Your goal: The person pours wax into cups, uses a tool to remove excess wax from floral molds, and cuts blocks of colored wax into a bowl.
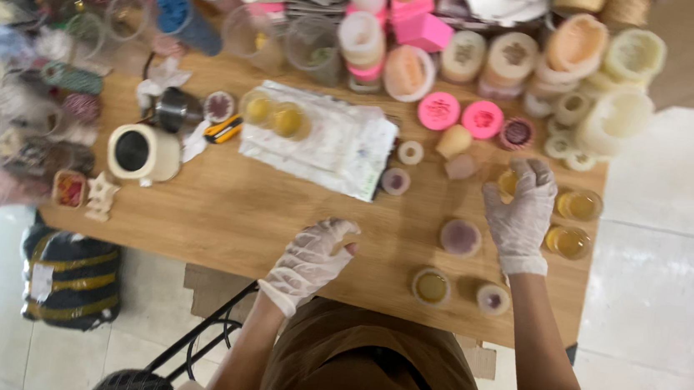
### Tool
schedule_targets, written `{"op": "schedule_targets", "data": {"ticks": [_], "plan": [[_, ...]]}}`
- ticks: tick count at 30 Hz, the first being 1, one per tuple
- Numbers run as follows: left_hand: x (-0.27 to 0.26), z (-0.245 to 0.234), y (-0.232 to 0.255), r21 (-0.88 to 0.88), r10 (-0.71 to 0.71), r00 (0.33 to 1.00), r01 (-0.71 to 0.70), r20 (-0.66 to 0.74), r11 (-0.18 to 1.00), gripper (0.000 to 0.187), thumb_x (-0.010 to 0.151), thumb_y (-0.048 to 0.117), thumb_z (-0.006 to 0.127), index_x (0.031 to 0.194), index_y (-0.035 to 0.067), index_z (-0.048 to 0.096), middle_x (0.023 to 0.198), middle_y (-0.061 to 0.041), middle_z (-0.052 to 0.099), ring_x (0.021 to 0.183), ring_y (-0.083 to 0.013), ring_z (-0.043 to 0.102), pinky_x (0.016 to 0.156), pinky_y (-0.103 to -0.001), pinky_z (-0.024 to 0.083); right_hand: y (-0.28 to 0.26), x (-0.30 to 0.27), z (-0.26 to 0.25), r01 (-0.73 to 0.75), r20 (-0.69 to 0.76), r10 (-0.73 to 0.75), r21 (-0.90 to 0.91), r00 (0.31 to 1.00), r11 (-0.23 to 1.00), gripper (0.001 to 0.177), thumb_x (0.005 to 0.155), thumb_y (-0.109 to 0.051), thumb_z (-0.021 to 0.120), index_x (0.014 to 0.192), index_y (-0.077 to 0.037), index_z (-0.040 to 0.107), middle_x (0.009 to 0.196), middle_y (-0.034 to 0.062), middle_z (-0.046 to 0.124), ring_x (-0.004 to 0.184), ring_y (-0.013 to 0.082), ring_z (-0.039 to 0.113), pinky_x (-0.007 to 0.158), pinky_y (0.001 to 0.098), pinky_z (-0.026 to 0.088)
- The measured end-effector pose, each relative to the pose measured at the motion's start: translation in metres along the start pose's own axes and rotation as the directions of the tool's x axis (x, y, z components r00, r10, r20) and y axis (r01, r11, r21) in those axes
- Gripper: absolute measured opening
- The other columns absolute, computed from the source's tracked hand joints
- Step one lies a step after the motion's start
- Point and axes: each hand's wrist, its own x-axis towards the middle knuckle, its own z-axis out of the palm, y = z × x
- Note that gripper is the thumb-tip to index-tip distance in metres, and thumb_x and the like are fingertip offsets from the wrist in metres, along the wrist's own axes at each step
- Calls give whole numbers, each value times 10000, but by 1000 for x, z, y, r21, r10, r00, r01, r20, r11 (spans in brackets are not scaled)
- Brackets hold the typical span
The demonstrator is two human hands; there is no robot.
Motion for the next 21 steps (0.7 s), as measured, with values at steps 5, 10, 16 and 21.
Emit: {"op": "schedule_targets", "data": {"ticks": [5,10,16,21], "plan": [[-15,-7,-25,-119,64,982,-85,-176,989,313,920,293,682,1183,128,648,1171,-142,694,1093,-368,638,918,-461,505,-83,1,18,-142,123,109,304,986,942,142,943,-194,778,1057,-111,760,1054,87,734,980,260,697,878,388,539],[-31,-14,-60,-141,47,976,-78,-212,987,300,939,305,673,1175,122,643,1148,-132,706,1085,-353,651,922,-453,517,-174,16,39,79,242,-145,262,960,962,319,922,-277,770,1191,-110,733,1048,121,708,985,296,682,887,415,526],[-48,-19,-103,-205,-2,973,-47,-232,978,299,929,304,675,1166,123,658,1142,-125,710,1064,-342,659,910,-439,527,-250,53,95,374,299,-421,205,856,905,1011,691,-385,873,1499,6,407,1299,220,596,1150,392,550,1005,483,450],[-55,-31,-131,-227,11,962,-75,-272,971,285,922,299,678,1146,123,672,1127,-122,721,1056,-340,664,902,-441,522,-276,64,126,341,410,-350,99,842,935,1001,706,-412,881,1490,3,419,1306,228,564,1202,406,526,1016,493,428]]}}
